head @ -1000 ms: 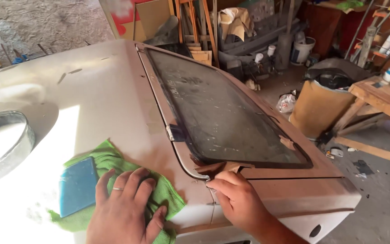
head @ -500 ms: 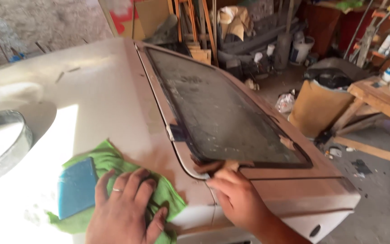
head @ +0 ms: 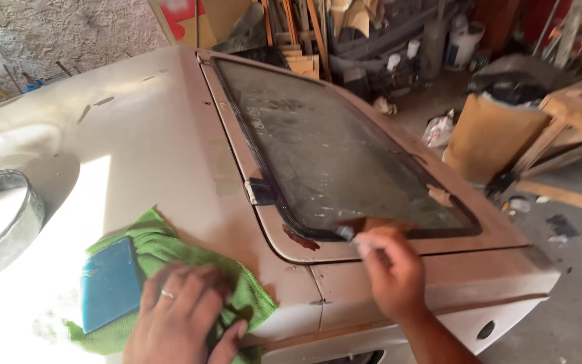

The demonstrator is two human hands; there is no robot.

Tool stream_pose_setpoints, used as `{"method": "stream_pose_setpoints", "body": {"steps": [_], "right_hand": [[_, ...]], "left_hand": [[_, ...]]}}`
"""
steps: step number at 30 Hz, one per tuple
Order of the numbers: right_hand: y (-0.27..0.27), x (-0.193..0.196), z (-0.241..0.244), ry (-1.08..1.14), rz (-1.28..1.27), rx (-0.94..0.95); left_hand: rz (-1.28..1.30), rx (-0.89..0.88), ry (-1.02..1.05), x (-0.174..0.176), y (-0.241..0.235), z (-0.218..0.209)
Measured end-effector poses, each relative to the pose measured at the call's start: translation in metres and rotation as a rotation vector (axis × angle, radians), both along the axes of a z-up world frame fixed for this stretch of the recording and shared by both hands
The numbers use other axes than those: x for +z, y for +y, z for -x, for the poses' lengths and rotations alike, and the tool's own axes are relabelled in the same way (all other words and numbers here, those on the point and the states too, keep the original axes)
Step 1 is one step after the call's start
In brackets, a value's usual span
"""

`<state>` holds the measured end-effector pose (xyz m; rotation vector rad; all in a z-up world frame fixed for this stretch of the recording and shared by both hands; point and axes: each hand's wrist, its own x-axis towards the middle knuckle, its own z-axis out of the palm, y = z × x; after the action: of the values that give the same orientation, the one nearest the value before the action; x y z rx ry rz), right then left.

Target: The person sands the painted surface of a car's roof near the rear window using a sanding block and a sanding sheet. They wipe the area with a green cloth, dip the sanding block into a bucket of water, and continue sanding the same spot.

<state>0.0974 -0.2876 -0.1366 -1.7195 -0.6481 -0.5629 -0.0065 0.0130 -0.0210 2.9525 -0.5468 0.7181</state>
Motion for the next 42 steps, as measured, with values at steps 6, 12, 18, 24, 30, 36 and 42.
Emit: {"method": "stream_pose_setpoints", "body": {"steps": [6, 12, 18, 24, 30, 36, 42], "right_hand": [[0.006, -0.004, -0.005, 0.239, -0.452, -0.138], [0.004, 0.006, -0.004, 0.079, -0.251, -0.229], [-0.002, 0.011, -0.003, 0.117, -0.231, -0.217], [-0.006, 0.009, -0.001, 0.108, -0.248, -0.217], [-0.005, 0.008, 0.000, 0.091, -0.246, -0.172], [-0.007, 0.010, 0.004, 0.156, -0.243, -0.136], [-0.010, 0.007, 0.001, 0.104, -0.242, -0.147]], "left_hand": [[-0.197, -0.423, 0.013, -0.002, -0.004, -0.015], [-0.234, -0.416, 0.293, -0.004, -0.101, -0.036], [-0.181, -0.358, 0.417, -0.009, -0.110, -0.049], [-0.148, -0.155, 0.236, 0.001, -0.036, -0.025], [-0.178, 0.050, 0.139, -0.013, -0.056, -0.022], [-0.200, -0.275, 0.175, -0.004, -0.123, -0.045], [-0.219, -0.165, 0.237, 0.005, -0.107, -0.043]]}}
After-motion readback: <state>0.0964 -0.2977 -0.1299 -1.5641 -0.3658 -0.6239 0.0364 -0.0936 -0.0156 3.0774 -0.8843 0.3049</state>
